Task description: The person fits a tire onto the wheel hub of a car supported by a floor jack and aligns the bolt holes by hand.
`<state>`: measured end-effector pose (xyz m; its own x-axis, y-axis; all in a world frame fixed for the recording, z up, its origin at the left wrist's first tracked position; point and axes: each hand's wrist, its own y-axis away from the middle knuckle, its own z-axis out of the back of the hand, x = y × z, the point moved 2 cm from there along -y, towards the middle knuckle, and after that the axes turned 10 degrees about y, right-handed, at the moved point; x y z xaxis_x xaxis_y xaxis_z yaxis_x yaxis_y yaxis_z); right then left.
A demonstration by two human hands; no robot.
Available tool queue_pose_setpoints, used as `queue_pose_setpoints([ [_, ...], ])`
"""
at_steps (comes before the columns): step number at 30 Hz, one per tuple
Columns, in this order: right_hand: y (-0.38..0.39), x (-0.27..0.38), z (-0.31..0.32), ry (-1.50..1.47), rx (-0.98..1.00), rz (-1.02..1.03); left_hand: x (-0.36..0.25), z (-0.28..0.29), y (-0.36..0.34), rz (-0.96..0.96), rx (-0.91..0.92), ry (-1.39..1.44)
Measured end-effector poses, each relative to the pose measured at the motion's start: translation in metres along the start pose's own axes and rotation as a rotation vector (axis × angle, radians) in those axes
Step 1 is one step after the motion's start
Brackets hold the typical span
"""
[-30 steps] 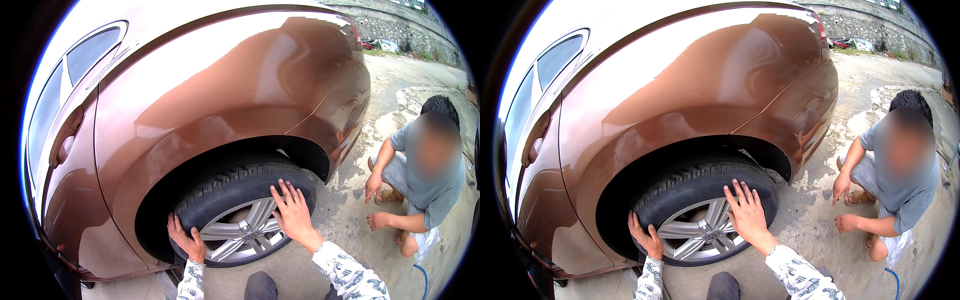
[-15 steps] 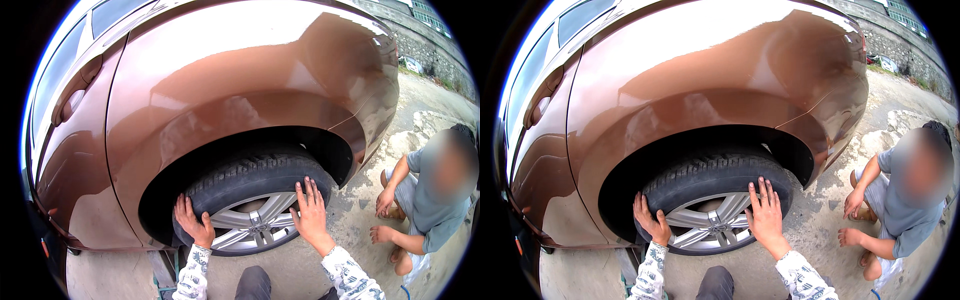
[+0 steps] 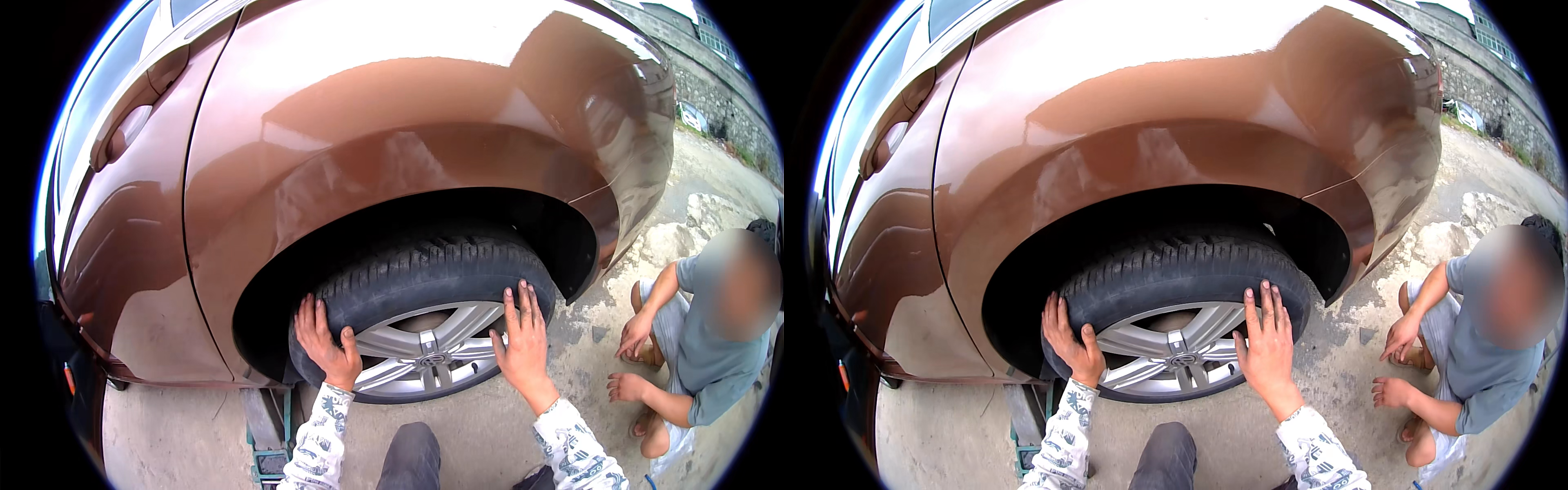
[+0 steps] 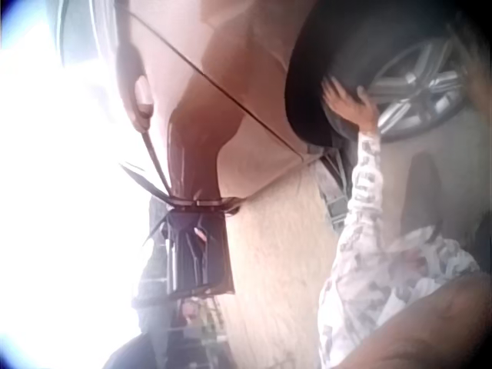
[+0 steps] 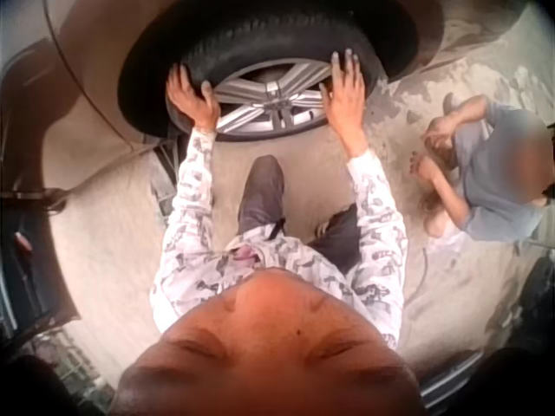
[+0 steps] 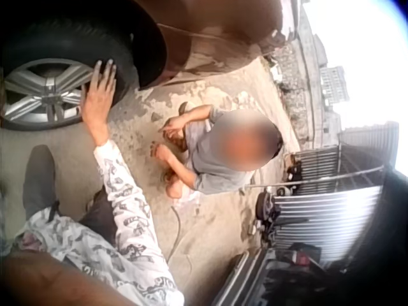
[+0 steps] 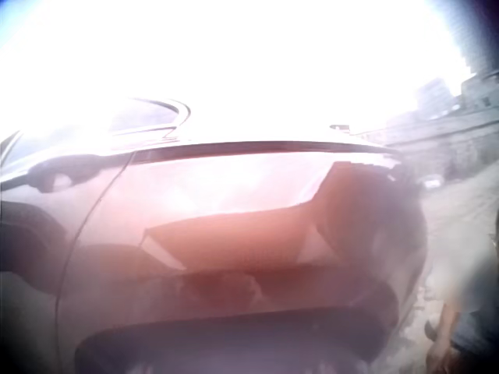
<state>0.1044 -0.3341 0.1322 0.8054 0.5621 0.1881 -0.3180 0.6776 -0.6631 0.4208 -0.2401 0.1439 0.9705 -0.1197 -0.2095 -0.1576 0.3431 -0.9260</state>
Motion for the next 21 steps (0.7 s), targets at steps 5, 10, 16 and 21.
queue_pose_setpoints([
  [5,-0.0003,0.0024,0.0015,0.007,0.015,-0.006,0.0008,-0.0008,-0.0003,-0.007,-0.017,-0.013],
  [10,-0.0002,0.0011,-0.0025,-0.001,-0.002,-0.005,0.0013,-0.0023,-0.0028,-0.027,-0.018,-0.017],
  [16,0.0000,0.0035,-0.0024,-0.004,-0.011,-0.006,-0.0006,-0.0006,-0.0048,-0.033,-0.038,0.003],
  [21,0.0001,-0.0020,-0.0004,0.016,-0.016,0.000,-0.0039,-0.0077,-0.0030,-0.016,-0.047,-0.002],
])
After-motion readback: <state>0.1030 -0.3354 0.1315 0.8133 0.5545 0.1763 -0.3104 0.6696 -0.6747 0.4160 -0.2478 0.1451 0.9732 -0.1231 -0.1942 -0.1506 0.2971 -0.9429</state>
